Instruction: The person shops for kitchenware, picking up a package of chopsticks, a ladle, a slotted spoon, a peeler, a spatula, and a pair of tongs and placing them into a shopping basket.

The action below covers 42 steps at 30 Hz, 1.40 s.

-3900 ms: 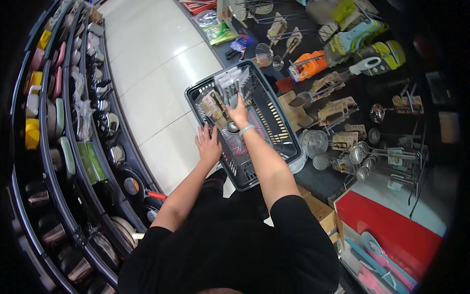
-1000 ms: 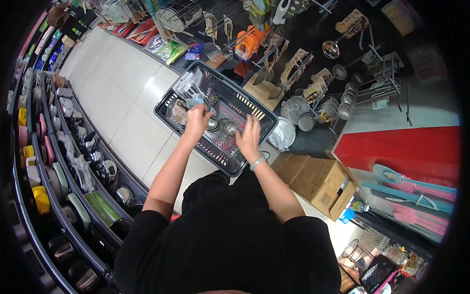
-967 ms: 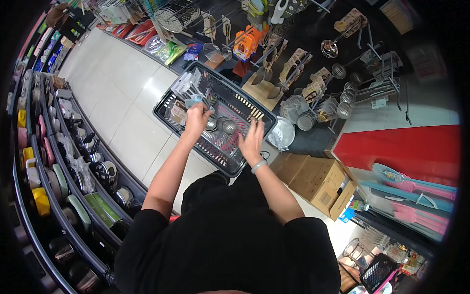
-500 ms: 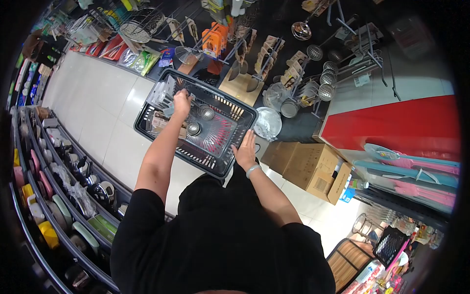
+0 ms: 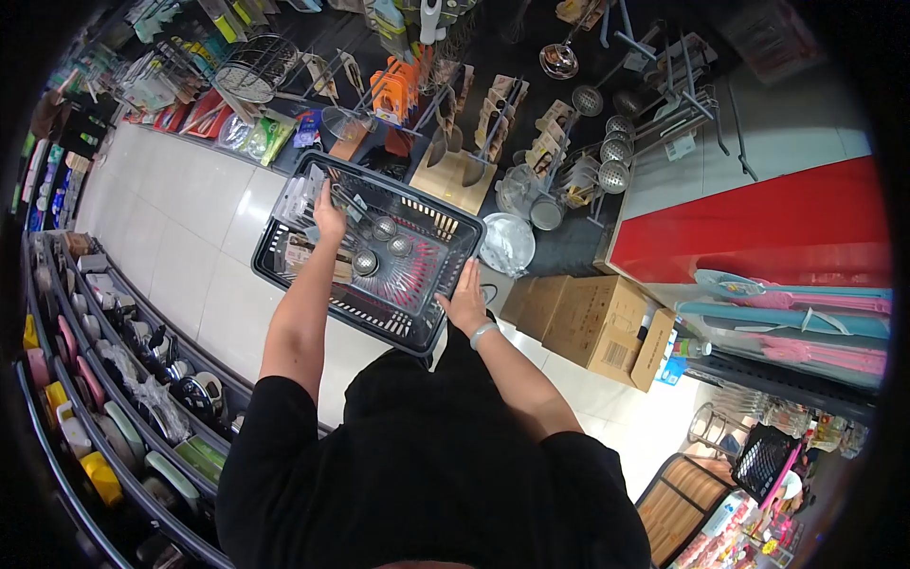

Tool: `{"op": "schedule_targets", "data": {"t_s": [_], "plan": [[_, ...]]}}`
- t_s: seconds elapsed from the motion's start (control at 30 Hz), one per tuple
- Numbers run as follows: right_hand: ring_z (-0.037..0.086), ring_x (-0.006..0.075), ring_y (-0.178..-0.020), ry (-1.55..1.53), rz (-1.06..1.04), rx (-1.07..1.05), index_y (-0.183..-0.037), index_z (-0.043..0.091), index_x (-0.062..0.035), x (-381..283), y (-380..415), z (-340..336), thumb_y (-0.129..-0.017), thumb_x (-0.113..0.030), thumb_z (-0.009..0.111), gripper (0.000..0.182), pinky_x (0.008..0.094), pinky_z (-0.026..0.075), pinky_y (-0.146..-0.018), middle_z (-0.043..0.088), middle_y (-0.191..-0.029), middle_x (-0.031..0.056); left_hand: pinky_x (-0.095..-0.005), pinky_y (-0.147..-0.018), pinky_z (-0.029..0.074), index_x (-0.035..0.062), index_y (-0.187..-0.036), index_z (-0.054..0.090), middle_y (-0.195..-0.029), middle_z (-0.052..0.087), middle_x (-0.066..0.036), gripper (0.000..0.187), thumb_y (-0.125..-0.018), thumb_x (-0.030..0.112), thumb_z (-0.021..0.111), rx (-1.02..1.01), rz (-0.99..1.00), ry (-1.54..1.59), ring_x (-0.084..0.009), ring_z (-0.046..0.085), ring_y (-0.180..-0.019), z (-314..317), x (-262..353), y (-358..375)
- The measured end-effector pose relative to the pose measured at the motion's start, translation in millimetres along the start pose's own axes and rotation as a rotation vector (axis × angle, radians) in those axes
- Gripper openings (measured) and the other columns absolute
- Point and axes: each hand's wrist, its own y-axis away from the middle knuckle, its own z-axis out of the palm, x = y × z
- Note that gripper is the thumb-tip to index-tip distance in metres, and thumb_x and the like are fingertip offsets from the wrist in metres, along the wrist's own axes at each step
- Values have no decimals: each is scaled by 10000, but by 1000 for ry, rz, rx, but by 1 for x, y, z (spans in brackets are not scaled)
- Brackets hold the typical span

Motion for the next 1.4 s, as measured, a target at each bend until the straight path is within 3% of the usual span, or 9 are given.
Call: {"op": "schedule_targets", "data": {"t_s": [0.2, 0.3, 0.43, 0.6, 0.73, 0.87, 1.07, 1.2, 1.4], "plan": [[107, 414, -1358, 55, -14, 20, -1389, -38, 88, 4, 0, 6, -755, -363, 699, 1072, 412, 199, -1105, 29, -1457, 301, -415, -1000, 340, -45, -1312, 352, -1257, 462, -269, 624, -734, -26, 586, 162, 14, 15, -399, 442, -1166, -6, 1, 43], [128, 406, -1355, 40, -43, 10, -1384, -19, 107, 11, 0, 5, -774, -388, 672, 1047, 383, 219, -1102, 9, -1457, 301, -401, -1011, 335, -63, -1310, 350, -1287, 444, -262, 610, -756, -12, 598, -19, -202, 141, -386, 440, -1188, -22, 26, 87], [254, 407, -1315, -89, -91, 144, -1398, 116, 62, 18, -1, -17, -801, -305, 657, 885, 401, 270, -1074, 192, -1422, 308, -423, -984, 346, -51, -1314, 343, -1262, 453, -264, 613, -738, -58, 552, -127, -87, 273, -406, 444, -1164, -19, 11, 156], [455, 362, -1195, -476, -204, 660, -1307, 375, 17, -11, -11, -131, -838, -99, 583, 526, 386, 380, -981, 454, -1292, 236, -443, -967, 342, -8, -1341, 329, -1245, 454, -240, 616, -765, -29, 546, -277, 98, -38, -402, 431, -1154, -58, 21, 204], [426, 328, -1197, -439, -167, 1272, -1295, 350, 33, -19, -46, -246, -817, -121, 626, 572, 375, 351, -995, 417, -1297, 216, -459, -955, 330, 14, -1345, 329, -1236, 457, -219, 609, -786, 33, 570, -323, 57, -170, -361, 437, -1142, -70, 27, 206], [370, 357, -1241, -320, -182, 1507, -1301, 306, 80, -4, -86, -345, -773, -227, 704, 729, 418, 300, -1029, 373, -1317, 263, -466, -948, 312, 29, -1351, 319, -1257, 445, -197, 611, -803, 86, 583, -269, 55, -285, -328, 433, -1144, -58, 17, 211], [482, 351, -1140, -283, -210, 1415, -1254, 388, 88, 19, -129, -433, -664, -317, 792, 822, 383, 368, -980, 483, -1223, 258, -457, -945, 311, 22, -1344, 328, -1239, 455, -183, 604, -800, 79, 583, -209, 115, -293, -316, 439, -1136, -57, 12, 214], [578, 241, -1005, -670, -270, 1167, -1188, 481, 43, 14, -138, -448, -689, -310, 775, 678, 322, 417, -916, 574, -1138, 181, -460, -939, 310, 12, -1318, 354, -1214, 463, -183, 582, -787, 66, 585, -225, 139, -281, -322, 448, -1113, -60, 15, 214], [609, 361, -929, -199, 134, 1179, -996, 624, 0, 24, -158, -453, -803, -392, 616, 437, 412, 464, -813, 642, -960, 226, -466, -934, 306, 0, -1291, 373, -1204, 462, -192, 570, -760, 34, 577, -222, 126, -304, -335, 452, -1105, -58, 15, 214]]}}
